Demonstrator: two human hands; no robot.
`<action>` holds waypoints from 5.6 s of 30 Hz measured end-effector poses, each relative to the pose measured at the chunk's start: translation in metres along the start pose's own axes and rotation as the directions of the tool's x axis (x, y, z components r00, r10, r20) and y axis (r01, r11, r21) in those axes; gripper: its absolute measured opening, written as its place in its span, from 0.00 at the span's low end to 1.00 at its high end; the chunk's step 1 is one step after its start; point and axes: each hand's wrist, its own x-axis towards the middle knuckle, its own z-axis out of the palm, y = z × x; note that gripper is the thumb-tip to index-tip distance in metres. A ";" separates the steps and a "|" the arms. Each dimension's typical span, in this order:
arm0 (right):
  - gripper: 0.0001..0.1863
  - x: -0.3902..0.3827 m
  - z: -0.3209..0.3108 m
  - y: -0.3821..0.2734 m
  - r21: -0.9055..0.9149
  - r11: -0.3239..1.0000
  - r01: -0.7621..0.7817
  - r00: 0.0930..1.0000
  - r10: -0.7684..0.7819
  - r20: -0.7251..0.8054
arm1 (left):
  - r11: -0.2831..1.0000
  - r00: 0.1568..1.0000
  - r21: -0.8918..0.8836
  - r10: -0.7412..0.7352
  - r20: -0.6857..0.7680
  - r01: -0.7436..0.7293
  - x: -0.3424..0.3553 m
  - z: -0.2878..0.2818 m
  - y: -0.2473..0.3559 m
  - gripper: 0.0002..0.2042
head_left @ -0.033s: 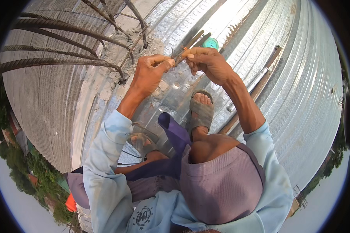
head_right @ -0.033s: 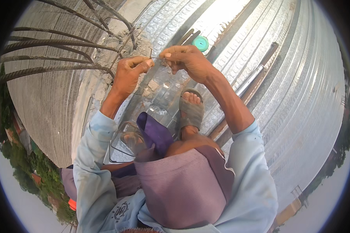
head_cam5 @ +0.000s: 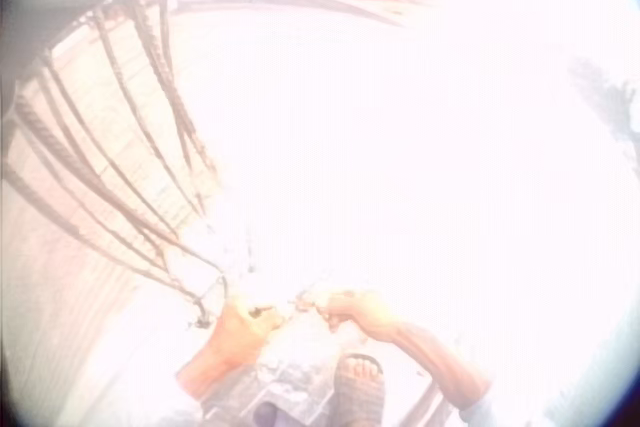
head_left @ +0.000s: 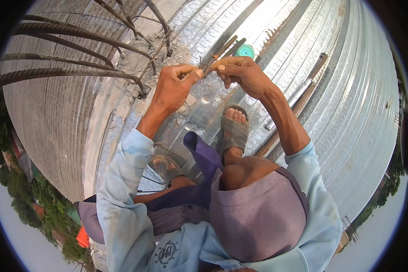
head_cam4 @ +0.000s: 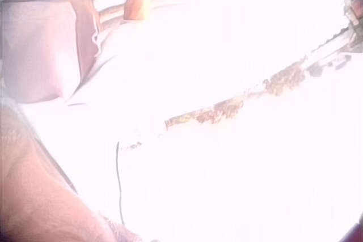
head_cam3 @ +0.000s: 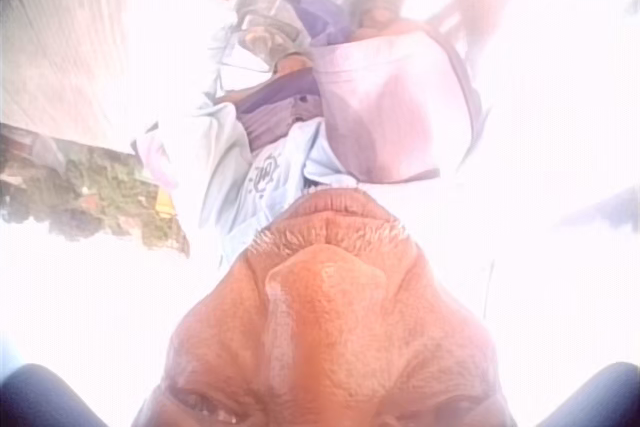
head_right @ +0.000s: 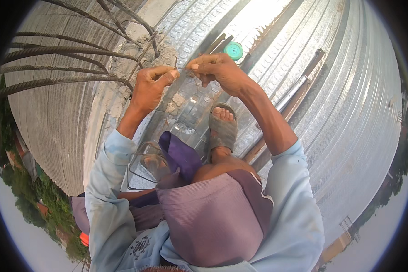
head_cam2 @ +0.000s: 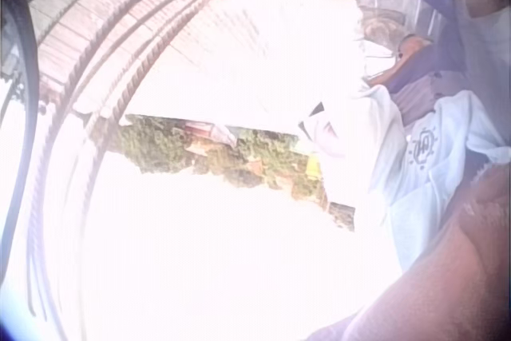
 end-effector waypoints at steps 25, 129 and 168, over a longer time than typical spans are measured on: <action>0.34 -0.225 -0.146 0.068 -0.726 0.468 -0.504 0.447 -0.577 -0.683 | 0.966 0.918 -0.170 -0.116 0.379 0.193 0.046 0.048 0.029 0.16; 0.28 0.033 0.000 0.000 -0.356 0.922 0.151 0.988 -0.131 0.081 | 0.736 0.926 -0.607 -0.378 0.000 0.300 0.020 0.036 0.006 0.15; 0.11 0.019 0.050 0.032 -0.436 0.887 0.153 0.973 -0.213 -0.093 | 0.825 0.966 -0.531 -0.255 -0.051 0.190 0.003 0.025 -0.010 0.18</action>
